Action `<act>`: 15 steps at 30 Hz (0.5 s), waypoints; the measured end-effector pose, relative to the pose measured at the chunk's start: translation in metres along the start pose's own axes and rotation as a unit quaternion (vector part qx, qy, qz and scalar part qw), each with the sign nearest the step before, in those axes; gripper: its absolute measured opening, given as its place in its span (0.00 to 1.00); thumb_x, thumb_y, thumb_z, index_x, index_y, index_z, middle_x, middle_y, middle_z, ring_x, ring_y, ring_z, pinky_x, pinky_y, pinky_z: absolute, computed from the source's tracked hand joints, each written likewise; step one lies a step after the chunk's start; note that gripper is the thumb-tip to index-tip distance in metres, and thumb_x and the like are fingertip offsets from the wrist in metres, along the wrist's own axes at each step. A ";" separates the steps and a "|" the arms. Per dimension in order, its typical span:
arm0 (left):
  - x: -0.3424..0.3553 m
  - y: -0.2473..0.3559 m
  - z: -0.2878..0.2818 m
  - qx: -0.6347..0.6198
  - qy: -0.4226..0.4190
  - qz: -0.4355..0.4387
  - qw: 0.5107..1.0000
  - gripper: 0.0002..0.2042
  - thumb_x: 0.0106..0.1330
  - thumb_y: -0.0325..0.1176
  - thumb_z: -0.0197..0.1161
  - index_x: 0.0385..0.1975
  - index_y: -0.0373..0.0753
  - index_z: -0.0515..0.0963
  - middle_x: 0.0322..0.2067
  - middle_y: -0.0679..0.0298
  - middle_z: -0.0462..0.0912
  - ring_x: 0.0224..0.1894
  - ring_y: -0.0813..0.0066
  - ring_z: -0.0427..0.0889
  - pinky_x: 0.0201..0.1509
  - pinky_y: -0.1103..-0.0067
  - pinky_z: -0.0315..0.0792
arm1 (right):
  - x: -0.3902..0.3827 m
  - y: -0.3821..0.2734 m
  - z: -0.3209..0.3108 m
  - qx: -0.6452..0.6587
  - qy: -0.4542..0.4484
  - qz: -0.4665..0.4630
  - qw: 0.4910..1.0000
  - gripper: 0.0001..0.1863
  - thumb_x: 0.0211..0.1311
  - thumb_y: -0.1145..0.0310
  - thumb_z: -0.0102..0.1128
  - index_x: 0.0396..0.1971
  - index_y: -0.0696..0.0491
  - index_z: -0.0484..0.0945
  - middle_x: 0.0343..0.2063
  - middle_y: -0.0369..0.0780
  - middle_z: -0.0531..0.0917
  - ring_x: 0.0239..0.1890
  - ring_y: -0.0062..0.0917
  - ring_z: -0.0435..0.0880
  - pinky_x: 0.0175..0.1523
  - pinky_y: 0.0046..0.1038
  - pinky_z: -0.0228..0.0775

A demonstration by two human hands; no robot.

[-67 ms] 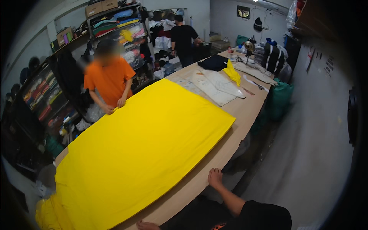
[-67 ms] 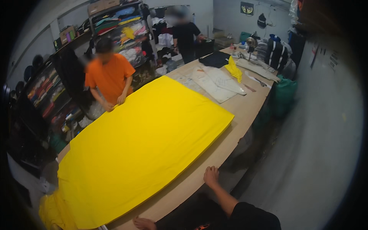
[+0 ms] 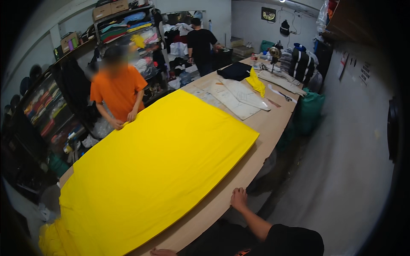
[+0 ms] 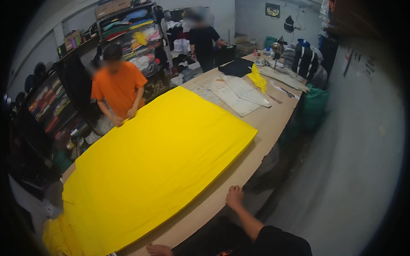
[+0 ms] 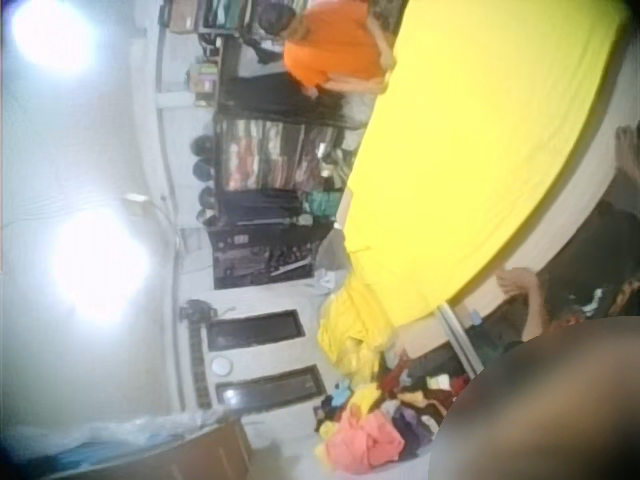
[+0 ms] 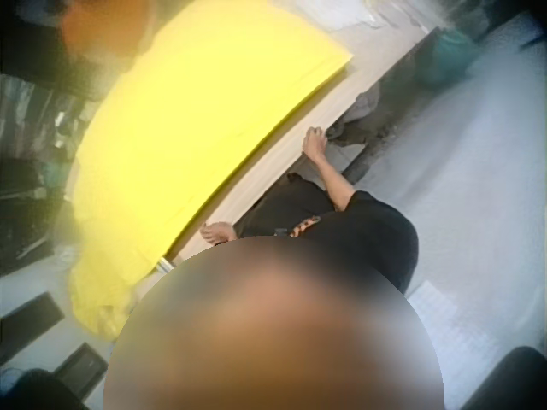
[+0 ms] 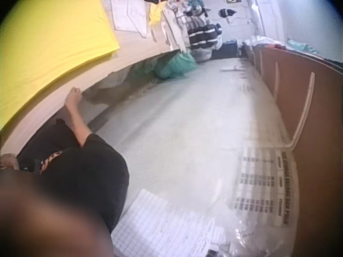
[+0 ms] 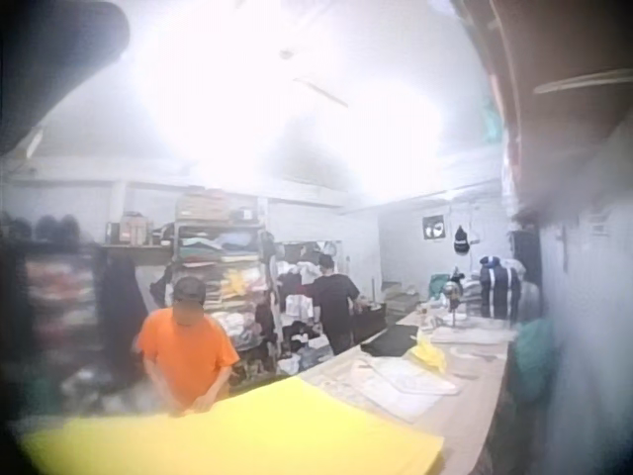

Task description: The person and a coworker repeatedly spread and smooth a large yellow fabric on a table, then use a long straight cutter to trim the fabric edge. The process is repeated multiple times with the fabric being repositioned and cut again.

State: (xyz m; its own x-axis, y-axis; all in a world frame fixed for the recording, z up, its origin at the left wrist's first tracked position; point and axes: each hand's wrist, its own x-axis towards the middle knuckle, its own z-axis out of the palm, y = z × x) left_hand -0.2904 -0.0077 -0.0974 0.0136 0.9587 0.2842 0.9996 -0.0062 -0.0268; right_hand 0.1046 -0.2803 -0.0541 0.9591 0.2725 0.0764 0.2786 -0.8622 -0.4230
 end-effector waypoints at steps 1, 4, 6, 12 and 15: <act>-0.003 0.024 0.005 0.139 -0.042 -0.008 0.989 0.18 0.81 0.43 0.50 0.60 0.41 0.77 0.65 0.54 0.77 0.67 0.56 0.74 0.66 0.56 0.68 | 0.019 0.012 -0.005 -0.023 0.030 -0.005 0.999 0.13 0.62 0.70 0.62 0.45 0.57 0.78 0.51 0.49 0.76 0.59 0.47 0.72 0.67 0.51 0.63; -0.017 0.053 0.019 0.548 -0.164 -0.033 0.819 0.20 0.82 0.46 0.48 0.64 0.44 0.75 0.69 0.57 0.73 0.71 0.57 0.71 0.69 0.55 0.65 | 0.052 0.036 -0.008 -0.036 0.031 0.025 0.999 0.21 0.63 0.70 0.62 0.55 0.59 0.75 0.60 0.53 0.71 0.69 0.50 0.65 0.78 0.53 0.49; -0.015 0.067 0.028 0.764 -0.221 -0.044 0.605 0.21 0.83 0.47 0.46 0.67 0.47 0.74 0.73 0.60 0.71 0.73 0.58 0.69 0.71 0.54 0.64 | 0.078 0.042 -0.005 -0.045 0.041 0.055 0.997 0.28 0.64 0.69 0.61 0.64 0.60 0.71 0.67 0.56 0.67 0.76 0.53 0.58 0.82 0.55 0.41; 0.025 0.077 0.032 0.361 -0.367 -0.326 0.793 0.24 0.83 0.50 0.41 0.72 0.53 0.71 0.77 0.63 0.66 0.77 0.57 0.66 0.73 0.52 0.61 | 0.148 0.030 0.016 -0.019 0.003 0.272 0.962 0.38 0.76 0.59 0.49 0.80 0.57 0.52 0.81 0.59 0.47 0.83 0.60 0.38 0.84 0.57 0.27; 0.020 0.073 0.017 0.172 -0.229 -0.399 0.871 0.25 0.80 0.50 0.48 0.75 0.53 0.67 0.77 0.63 0.64 0.77 0.60 0.65 0.71 0.52 0.63 | 0.162 0.024 0.034 -0.099 0.021 0.310 0.945 0.37 0.79 0.59 0.45 0.82 0.50 0.47 0.82 0.58 0.43 0.83 0.60 0.35 0.84 0.57 0.24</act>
State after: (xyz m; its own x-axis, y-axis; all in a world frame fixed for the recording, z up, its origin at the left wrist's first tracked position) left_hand -0.2174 0.0162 -0.1101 -0.7720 0.6321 -0.0669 0.6192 0.7240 -0.3038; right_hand 0.2655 -0.2425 -0.0824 0.9413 -0.3245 -0.0935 -0.3374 -0.9151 -0.2209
